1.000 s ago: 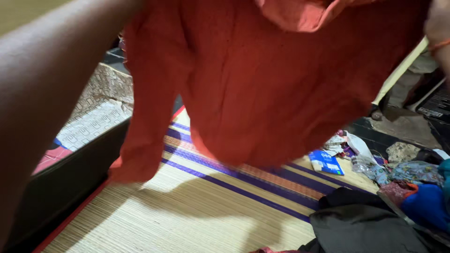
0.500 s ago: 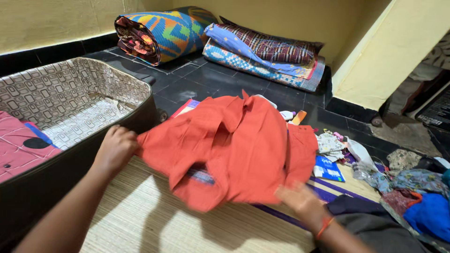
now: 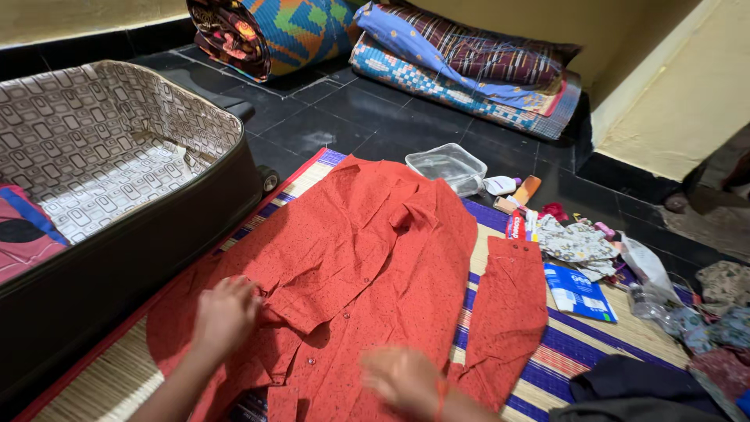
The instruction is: The person folds shirts by hand and places them inside a suitcase.
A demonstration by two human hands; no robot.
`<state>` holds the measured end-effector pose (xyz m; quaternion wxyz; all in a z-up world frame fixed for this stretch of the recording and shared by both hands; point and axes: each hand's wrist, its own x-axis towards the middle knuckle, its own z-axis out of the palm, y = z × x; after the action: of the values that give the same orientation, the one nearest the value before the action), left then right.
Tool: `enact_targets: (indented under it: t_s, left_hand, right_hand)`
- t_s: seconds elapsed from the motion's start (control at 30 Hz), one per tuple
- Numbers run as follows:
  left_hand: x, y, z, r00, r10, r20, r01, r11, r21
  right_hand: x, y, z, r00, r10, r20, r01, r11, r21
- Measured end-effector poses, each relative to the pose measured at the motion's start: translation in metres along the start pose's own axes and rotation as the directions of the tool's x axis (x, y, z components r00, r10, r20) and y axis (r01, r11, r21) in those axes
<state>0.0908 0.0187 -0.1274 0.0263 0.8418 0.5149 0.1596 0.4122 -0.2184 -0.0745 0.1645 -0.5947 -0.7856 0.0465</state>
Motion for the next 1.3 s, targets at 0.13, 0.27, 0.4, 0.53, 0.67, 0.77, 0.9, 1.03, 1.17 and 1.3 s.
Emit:
enact_targets:
  t_s: [0.13, 0.27, 0.4, 0.53, 0.67, 0.77, 0.9, 1.03, 1.17, 1.3]
  left_hand:
    - [-0.020, 0.030, 0.019, 0.991, -0.014, 0.129, 0.001, 0.995, 0.102]
    - [-0.033, 0.025, 0.026, 0.989, -0.097, 0.113, 0.077, 0.982, 0.172]
    - [-0.013, -0.011, 0.041, 0.998, 0.062, 0.000, -0.061, 0.995, 0.073]
    - [0.042, -0.032, 0.038, 0.972, 0.037, 0.231, -0.049, 0.998, 0.046]
    - [0.086, 0.009, 0.013, 0.844, -0.234, 0.483, 0.059, 0.935, 0.349]
    - [0.065, 0.075, 0.017, 0.950, -0.301, 0.080, 0.243, 0.878, 0.413]
    - [0.009, 0.128, 0.025, 0.953, -0.286, 0.105, 0.250, 0.931, 0.267]
    - [-0.032, 0.114, 0.015, 0.937, -0.288, 0.199, 0.247, 0.947, 0.207]
    - [-0.031, 0.114, 0.018, 0.945, -0.289, 0.154, 0.253, 0.942, 0.219]
    - [-0.030, 0.116, 0.020, 0.946, -0.301, 0.119, 0.261, 0.927, 0.268]
  right_hand:
    - [0.044, 0.060, 0.006, 0.981, 0.176, 0.084, -0.168, 0.982, -0.090]
    - [0.015, 0.153, 0.022, 0.757, 0.633, 0.163, -0.504, 0.723, -0.472]
    - [-0.037, 0.230, 0.038, 0.835, 0.534, -0.131, -0.543, 0.765, -0.347]
    - [-0.054, 0.210, 0.062, 0.814, 0.546, -0.199, -0.576, 0.712, -0.401]
    - [-0.058, 0.118, 0.084, 0.690, 0.640, -0.337, -0.722, 0.584, -0.370]
    - [-0.058, 0.044, 0.094, 0.539, 0.832, -0.133, -0.804, 0.461, -0.375]
    - [-0.071, 0.012, 0.079, 0.589, 0.806, 0.064, -0.754, 0.577, -0.313]
    - [-0.048, 0.061, 0.043, 0.609, 0.711, -0.353, -0.733, 0.674, 0.092]
    - [-0.022, 0.189, 0.012, 0.528, 0.616, -0.584, -0.745, 0.667, 0.030]
    - [-0.025, 0.260, 0.008, 0.479, 0.677, -0.559, -0.820, 0.572, -0.010]
